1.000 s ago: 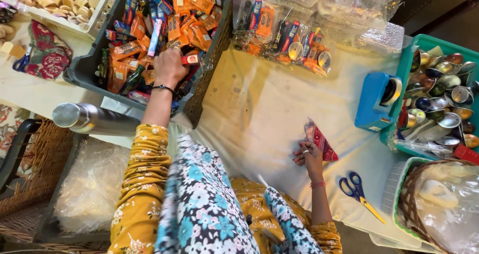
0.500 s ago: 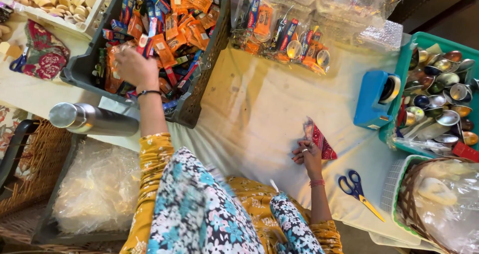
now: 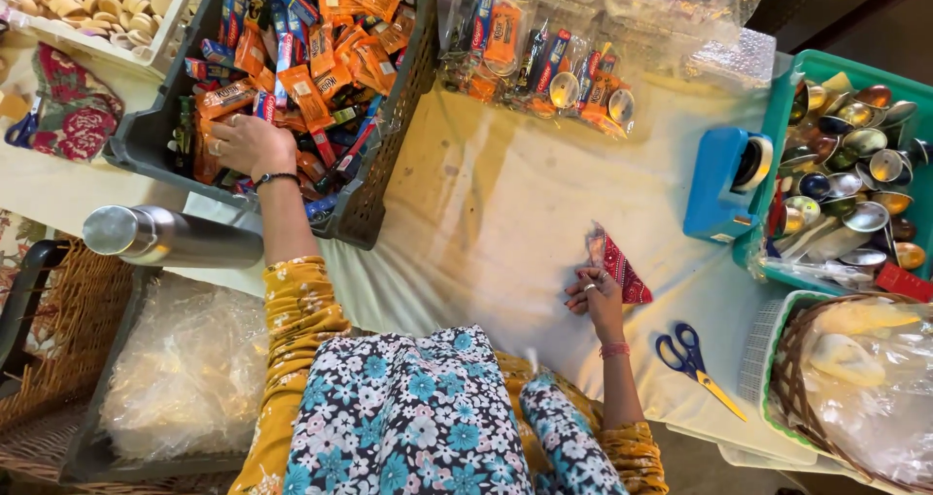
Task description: The person sits at a table and packs small snack packets and toothpaste tubes into clear plastic bags. They retrieve items from a crate, place them into bags, and arrange the filled bags on the table.
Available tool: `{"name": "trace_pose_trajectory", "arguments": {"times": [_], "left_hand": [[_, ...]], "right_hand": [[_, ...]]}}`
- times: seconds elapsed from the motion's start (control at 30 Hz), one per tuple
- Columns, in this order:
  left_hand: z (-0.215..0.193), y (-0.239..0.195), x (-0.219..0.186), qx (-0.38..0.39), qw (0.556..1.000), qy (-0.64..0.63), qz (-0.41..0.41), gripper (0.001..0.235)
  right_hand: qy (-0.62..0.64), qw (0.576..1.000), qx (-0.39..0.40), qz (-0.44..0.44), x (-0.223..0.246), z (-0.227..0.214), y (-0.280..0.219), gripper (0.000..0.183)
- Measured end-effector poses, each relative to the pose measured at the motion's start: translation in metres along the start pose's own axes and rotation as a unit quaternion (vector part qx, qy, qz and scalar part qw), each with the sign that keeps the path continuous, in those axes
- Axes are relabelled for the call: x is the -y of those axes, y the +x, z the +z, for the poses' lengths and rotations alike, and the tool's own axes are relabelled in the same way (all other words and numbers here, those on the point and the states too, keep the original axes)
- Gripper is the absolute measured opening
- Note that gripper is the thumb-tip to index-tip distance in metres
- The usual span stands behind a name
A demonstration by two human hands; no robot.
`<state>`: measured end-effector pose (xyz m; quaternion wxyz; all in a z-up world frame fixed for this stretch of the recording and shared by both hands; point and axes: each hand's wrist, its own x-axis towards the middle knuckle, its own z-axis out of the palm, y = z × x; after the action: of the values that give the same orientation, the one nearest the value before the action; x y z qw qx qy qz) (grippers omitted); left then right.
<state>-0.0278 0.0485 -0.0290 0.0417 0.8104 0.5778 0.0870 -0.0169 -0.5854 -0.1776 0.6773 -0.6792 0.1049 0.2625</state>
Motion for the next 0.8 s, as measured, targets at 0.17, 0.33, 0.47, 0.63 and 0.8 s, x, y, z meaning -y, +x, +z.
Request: {"name": "trace_pose_trajectory", "arguments": {"times": [0.17,0.33,0.47,0.63,0.8], "left_hand": [[-0.018,-0.007,-0.002,0.02,0.999,0.015,-0.027,0.054],[0.005,0.002,0.004,0.026,0.999,-0.042,-0.015,0.049],[0.024,0.011,0.013,-0.013,1.0,-0.001,0.018,0.052],[-0.029,-0.015,-0.012,-0.162,0.985,-0.006,0.062,0.052],[-0.005,-0.024,-0.038,-0.081,0.905,-0.318,0.269,0.045]], "right_hand": [[0.001,1.0,0.008,-0.008,0.0,0.0,-0.001,0.02],[-0.004,1.0,0.002,0.0,0.003,0.001,-0.003,0.02],[-0.005,1.0,0.004,-0.002,0.001,0.0,-0.003,0.019],[-0.008,1.0,0.004,-0.008,0.002,0.001,-0.003,0.019],[-0.017,1.0,-0.003,-0.003,0.006,0.002,-0.002,0.02]]}}
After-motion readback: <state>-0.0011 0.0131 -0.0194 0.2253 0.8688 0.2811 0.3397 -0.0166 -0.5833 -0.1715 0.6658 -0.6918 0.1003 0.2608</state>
